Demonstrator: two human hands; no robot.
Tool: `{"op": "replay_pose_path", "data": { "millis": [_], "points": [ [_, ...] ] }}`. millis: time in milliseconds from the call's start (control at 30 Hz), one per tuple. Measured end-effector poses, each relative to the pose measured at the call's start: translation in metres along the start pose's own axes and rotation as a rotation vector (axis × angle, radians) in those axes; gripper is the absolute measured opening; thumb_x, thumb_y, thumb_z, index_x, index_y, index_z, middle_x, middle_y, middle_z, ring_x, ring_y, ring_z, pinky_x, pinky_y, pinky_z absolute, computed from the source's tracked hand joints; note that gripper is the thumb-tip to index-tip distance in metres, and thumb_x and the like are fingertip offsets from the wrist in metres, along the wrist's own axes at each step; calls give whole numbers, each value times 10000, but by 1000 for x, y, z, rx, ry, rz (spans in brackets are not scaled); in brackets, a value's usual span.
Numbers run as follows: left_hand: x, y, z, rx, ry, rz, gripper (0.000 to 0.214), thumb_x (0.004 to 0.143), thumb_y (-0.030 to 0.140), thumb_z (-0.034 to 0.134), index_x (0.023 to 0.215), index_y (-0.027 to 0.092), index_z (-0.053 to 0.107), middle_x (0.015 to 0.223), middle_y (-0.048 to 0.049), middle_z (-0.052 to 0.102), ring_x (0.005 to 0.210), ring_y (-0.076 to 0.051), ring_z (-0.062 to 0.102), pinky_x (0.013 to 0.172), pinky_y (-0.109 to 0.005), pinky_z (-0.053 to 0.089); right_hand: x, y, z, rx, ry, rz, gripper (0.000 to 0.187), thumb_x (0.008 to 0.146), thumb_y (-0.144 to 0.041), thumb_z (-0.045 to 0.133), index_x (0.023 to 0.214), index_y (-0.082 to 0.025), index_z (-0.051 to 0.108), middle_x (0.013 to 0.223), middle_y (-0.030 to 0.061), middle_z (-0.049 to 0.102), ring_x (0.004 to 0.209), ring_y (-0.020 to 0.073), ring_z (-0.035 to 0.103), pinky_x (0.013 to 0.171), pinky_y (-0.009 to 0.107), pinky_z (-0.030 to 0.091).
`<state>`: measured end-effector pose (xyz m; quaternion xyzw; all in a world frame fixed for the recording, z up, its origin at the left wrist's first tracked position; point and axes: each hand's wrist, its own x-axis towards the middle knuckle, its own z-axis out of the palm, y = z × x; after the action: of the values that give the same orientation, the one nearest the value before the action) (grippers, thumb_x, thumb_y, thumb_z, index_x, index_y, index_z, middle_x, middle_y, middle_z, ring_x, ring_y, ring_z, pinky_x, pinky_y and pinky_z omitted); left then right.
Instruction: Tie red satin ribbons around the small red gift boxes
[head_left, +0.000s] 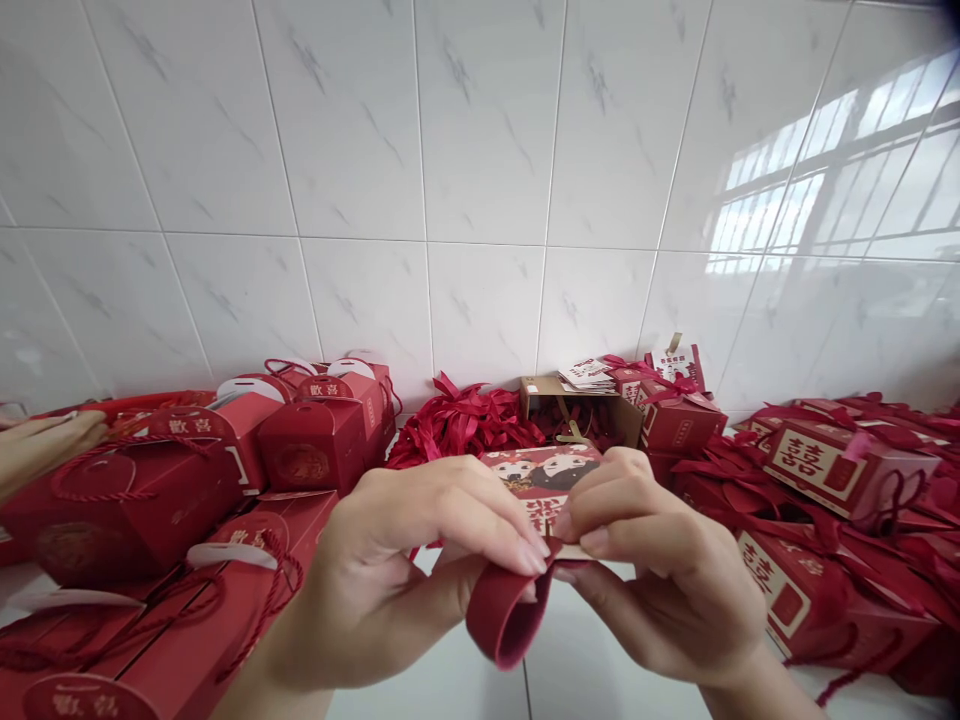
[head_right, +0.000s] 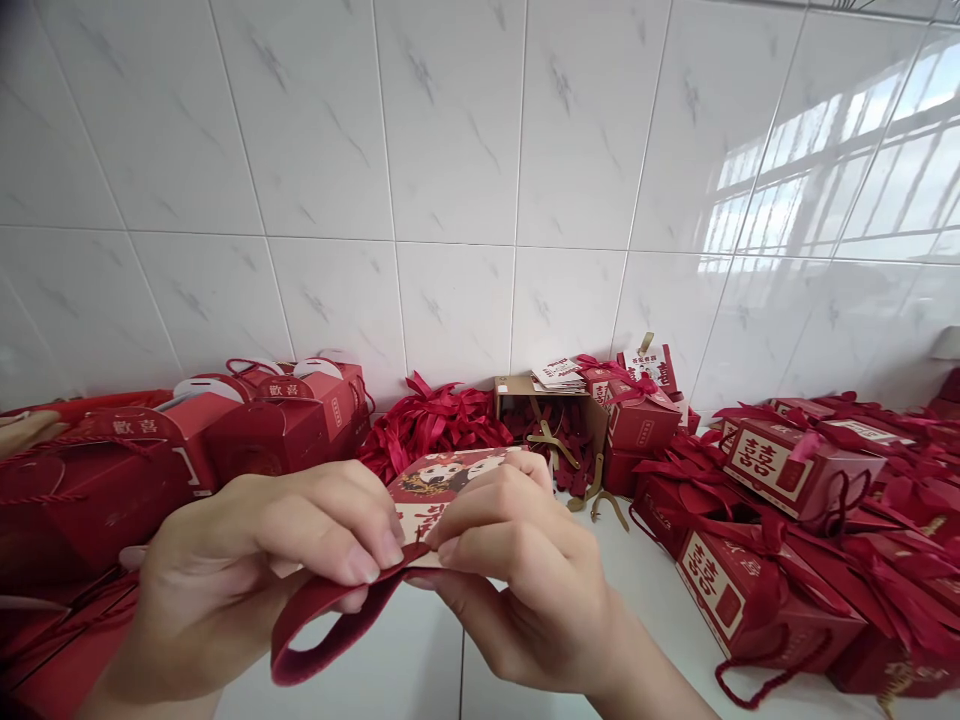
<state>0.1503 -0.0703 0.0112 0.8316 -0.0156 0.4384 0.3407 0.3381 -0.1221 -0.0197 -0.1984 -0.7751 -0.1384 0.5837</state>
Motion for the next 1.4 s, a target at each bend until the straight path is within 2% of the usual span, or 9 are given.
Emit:
{"op": "replay_pose_path", "data": {
  "millis": [100,300,400,600,800,1000,1133,1300,1400],
  "points": [
    [0,2,0,30,-26,6,178,786,97,614,839,243,699,837,-53,716,786,-189,660,751,-322,545,0,-1,-2,-28,9,10,235,773,-37,576,925,-204,508,734,18,630,622,142,578,647,365,434],
    [-5,7,2,102,-38,-96,196,780,75,600,858,241,667,1120,-61,661,1042,-231,609,895,-351,509,0,-1,-5,-49,0,-5,265,745,-5,573,912,-200,505,753,18,642,620,140,589,661,376,432],
    [-6,10,3,52,-24,-124,243,774,46,599,888,252,660,1090,-50,670,1036,-224,615,892,-345,514,0,-2,-6,-54,-3,-9,276,736,3,580,909,-199,503,760,17,649,622,139,596,661,377,436],
    [-4,14,2,-237,-14,-236,202,814,92,584,917,257,637,988,-47,677,912,-206,655,758,-301,563,-1,-6,-6,-84,51,-28,278,747,-8,573,912,-221,504,757,9,650,625,133,604,657,374,455],
    [-1,13,1,-266,-50,-325,272,780,0,596,926,230,591,906,-10,692,875,-128,653,797,-220,548,0,-7,-2,-101,74,-71,295,721,25,582,911,-192,523,760,32,644,616,135,590,627,366,474],
    [0,1,7,-294,106,-373,241,755,42,654,907,214,582,799,5,723,758,-122,691,675,-160,566,-2,-1,10,-94,103,-35,304,762,11,550,972,-206,515,912,82,676,709,165,628,649,371,492],
    [2,-3,9,-193,194,-343,214,737,93,684,902,216,625,775,2,728,760,-142,692,672,-181,576,-4,4,15,-33,116,41,298,777,4,541,983,-208,499,875,77,675,735,183,625,653,376,484],
    [3,-3,9,-69,218,-366,77,759,163,666,810,205,706,924,-45,713,791,-173,685,657,-223,591,-6,3,18,13,160,152,232,786,-18,553,905,-208,491,781,44,634,680,159,600,619,327,481],
    [5,-4,10,-35,245,-384,46,735,192,691,768,192,722,922,-65,706,794,-193,681,641,-242,594,-8,2,22,44,188,217,203,790,-33,558,870,-207,490,760,34,626,680,159,609,642,335,490]
  ]
}}
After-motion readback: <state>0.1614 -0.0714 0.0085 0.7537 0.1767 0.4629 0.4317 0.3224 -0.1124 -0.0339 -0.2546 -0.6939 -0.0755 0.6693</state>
